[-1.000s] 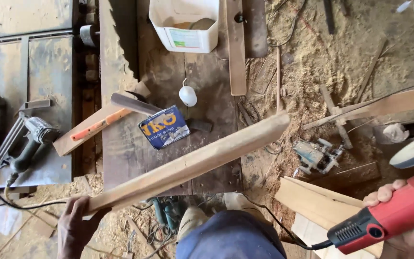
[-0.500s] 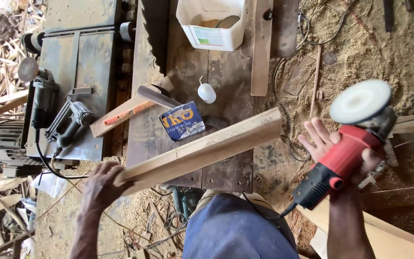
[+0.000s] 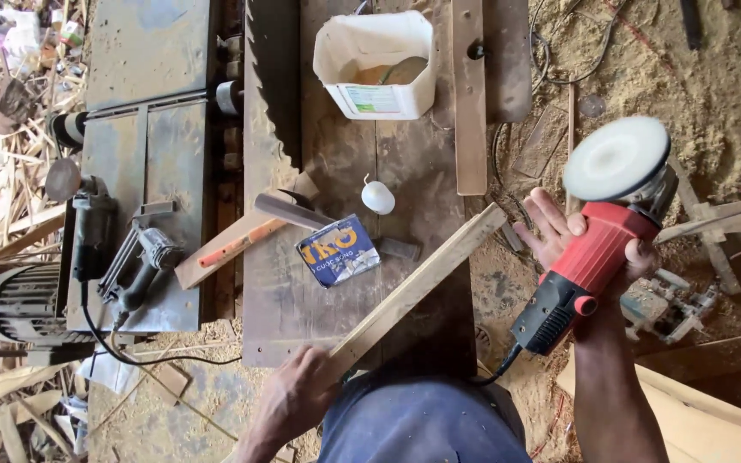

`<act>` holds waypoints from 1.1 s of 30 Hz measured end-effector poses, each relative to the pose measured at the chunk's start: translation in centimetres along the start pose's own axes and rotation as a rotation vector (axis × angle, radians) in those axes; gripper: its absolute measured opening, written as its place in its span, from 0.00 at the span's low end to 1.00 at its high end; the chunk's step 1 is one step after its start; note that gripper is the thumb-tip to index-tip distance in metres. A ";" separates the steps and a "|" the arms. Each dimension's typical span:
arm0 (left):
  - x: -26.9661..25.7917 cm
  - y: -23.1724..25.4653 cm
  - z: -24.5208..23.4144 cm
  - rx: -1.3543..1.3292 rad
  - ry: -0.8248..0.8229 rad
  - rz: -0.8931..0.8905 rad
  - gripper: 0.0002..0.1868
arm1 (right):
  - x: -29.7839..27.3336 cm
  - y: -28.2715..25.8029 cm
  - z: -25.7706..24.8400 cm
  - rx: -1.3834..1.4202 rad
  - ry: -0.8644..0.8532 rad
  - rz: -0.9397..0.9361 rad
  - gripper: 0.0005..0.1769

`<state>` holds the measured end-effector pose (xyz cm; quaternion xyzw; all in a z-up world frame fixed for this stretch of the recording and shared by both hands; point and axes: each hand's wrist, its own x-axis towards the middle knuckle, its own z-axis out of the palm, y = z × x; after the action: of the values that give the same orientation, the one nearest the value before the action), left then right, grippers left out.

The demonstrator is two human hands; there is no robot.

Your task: Grinding a wooden board with a power tool, applying glue to a joint, and manual detail sanding of a decorative panel.

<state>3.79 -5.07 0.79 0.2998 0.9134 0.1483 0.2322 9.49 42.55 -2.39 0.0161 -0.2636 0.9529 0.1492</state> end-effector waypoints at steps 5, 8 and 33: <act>7.7 7.7 -5.5 -0.094 -0.108 0.144 0.43 | 1.7 0.9 1.8 0.071 -0.055 0.011 0.23; 10.5 10.3 -5.2 -0.112 -0.013 0.372 0.45 | 2.7 1.3 3.4 0.038 -0.057 -0.021 0.24; 15.4 15.9 -5.8 -0.436 0.049 0.597 0.36 | 1.7 2.6 3.8 0.378 0.047 0.021 0.25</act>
<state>-2.55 15.97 7.07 0.4927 0.7380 0.4077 0.2154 6.93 38.97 -0.21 0.0189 -0.0764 0.9871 0.1394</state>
